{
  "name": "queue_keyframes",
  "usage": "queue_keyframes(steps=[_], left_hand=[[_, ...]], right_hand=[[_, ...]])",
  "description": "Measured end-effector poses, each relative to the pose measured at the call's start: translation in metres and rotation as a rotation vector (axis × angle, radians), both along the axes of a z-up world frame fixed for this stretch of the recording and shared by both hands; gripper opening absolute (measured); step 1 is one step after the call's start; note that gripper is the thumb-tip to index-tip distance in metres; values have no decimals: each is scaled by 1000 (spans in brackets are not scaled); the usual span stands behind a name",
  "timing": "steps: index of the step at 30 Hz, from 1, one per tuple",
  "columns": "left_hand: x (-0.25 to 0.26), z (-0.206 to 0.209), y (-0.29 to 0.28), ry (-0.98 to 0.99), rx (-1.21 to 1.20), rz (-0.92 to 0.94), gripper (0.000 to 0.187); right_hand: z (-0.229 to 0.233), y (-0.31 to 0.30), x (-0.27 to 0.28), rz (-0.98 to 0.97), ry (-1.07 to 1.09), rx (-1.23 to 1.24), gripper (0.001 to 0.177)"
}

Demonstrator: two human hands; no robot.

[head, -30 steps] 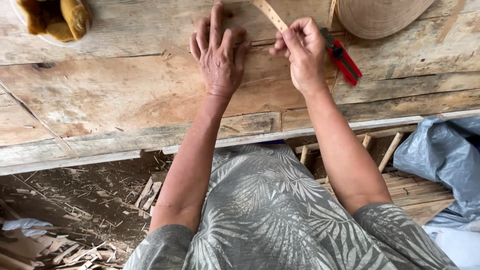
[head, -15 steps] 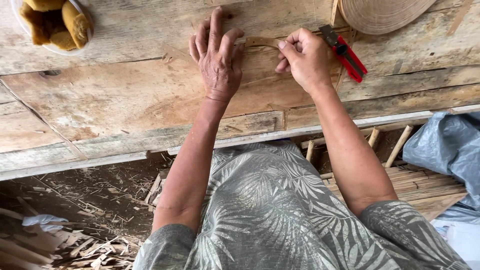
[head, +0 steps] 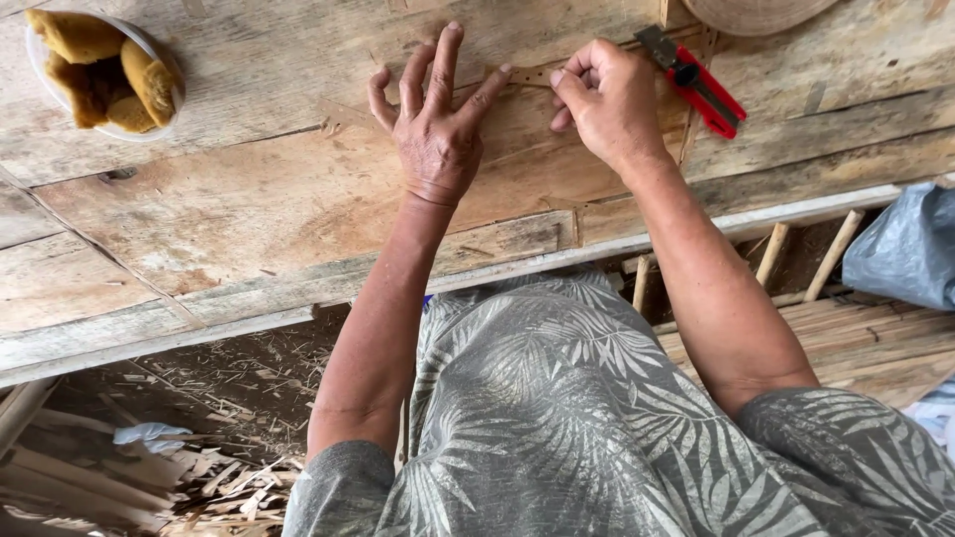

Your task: Cutting thin wood strips from a roll and fitting them into gaps on a wooden surface using a utility knife.

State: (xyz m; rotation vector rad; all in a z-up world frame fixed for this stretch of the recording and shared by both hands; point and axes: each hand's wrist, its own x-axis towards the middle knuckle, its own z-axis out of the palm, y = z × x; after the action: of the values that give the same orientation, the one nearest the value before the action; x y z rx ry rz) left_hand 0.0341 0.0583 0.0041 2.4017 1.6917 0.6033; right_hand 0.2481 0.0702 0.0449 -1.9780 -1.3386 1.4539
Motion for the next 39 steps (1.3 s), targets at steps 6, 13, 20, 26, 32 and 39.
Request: queue_keyframes(steps=[6,13,20,26,32,39], left_hand=[[-3,-19,-11,33,-87,-66,56],[-1,-14,-8,11,-58,-60,51],[4,-15,-6,-6,3,-44,45],[5,-16,3,-27,95,-30,26],[8,-12,3,-62,139,-42,21],[-6,-34,-12,-46,-12,-69,56]], right_hand=[[-2,-5,-2,8,17,126,20],[-8,-7,-8,-94,-45,142,20],[9,-7,-13,-150,-205,291,28],[-7,-23,-44,126,-428,824,17],[-40,-52,-39,463,-562,822,62],[-32,-74,-7,520,-691,720,68]])
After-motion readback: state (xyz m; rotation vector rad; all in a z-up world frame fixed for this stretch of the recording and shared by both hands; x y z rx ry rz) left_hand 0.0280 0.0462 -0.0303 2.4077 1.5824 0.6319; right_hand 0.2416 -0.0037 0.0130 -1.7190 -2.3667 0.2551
